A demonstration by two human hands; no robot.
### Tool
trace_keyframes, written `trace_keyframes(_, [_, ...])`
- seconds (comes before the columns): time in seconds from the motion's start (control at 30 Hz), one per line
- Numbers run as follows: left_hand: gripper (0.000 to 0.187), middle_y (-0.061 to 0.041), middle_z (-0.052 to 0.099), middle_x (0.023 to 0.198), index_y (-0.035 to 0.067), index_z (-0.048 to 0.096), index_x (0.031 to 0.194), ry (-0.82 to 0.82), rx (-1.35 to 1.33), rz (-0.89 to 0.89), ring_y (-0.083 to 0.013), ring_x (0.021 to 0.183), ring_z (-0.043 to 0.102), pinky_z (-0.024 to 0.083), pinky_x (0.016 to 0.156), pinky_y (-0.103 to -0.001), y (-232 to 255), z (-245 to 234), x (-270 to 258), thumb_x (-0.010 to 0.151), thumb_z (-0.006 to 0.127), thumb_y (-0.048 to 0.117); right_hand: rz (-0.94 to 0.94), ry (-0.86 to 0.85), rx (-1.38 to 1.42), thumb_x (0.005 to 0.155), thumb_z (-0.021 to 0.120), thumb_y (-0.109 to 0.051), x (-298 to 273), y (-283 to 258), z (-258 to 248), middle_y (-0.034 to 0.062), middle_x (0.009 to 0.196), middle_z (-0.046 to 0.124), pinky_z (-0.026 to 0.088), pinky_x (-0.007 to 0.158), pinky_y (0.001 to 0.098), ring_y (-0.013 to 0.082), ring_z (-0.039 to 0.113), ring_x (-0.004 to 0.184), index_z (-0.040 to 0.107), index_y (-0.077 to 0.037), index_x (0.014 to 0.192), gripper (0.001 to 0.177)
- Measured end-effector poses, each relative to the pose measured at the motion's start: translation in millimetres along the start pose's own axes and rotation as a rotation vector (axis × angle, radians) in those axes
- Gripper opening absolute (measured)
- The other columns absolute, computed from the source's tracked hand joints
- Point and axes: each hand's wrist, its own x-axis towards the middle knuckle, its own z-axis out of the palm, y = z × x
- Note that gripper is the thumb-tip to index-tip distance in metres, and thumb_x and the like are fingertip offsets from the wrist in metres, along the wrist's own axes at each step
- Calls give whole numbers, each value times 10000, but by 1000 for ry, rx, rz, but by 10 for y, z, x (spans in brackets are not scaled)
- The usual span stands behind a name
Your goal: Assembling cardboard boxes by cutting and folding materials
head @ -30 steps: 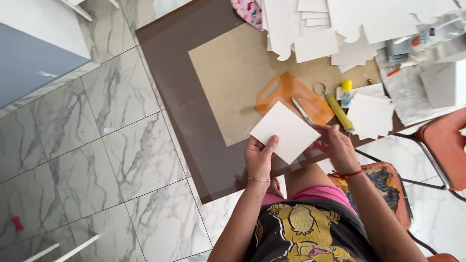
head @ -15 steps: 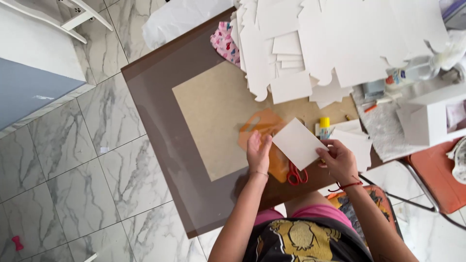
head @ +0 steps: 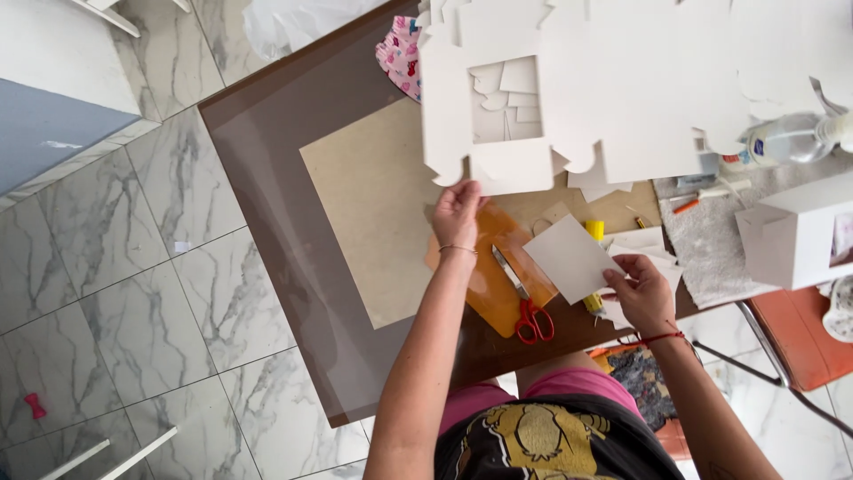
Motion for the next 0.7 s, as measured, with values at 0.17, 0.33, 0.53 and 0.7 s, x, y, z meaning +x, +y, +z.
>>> trace_keyframes(0.17, [202, -16, 545, 827, 53, 543, 972, 109, 30, 60, -74, 792, 547, 519, 757, -262, 523, -452, -641, 813, 618, 152, -124, 64, 23, 842, 592, -5, -325, 65, -49, 149, 898, 558, 501, 580, 313, 195, 555, 713, 475, 43, 1062, 253])
trace_keyframes(0.33, [243, -33, 552, 813, 32, 537, 898, 201, -107, -77, -119, 737, 549, 503, 698, -238, 459, -1371, -1239, 734, 653, 169, -45, 161, -65, 834, 570, -10, -683, 11, 6, 129, 870, 551, 527, 603, 282, 193, 562, 735, 472, 2, 958, 158])
trace_keyframes(0.53, [145, -61, 602, 773, 28, 598, 853, 311, -130, -223, -186, 714, 608, 551, 719, -316, 208, -2198, -1744, 728, 658, 71, -96, 352, -287, 865, 600, 32, -1007, 435, -200, 153, 954, 550, 524, 621, 230, 205, 584, 737, 489, -6, 1010, 186])
trace_keyframes(0.7, [292, -78, 649, 849, 40, 582, 984, 272, 95, -609, -155, 746, 646, 498, 550, -180, 213, -2539, -2006, 728, 662, 156, -87, 823, -56, 968, 723, -166, -683, 1743, -1261, -64, 681, 633, 535, 521, 170, -11, 613, 609, 635, -192, 736, 250])
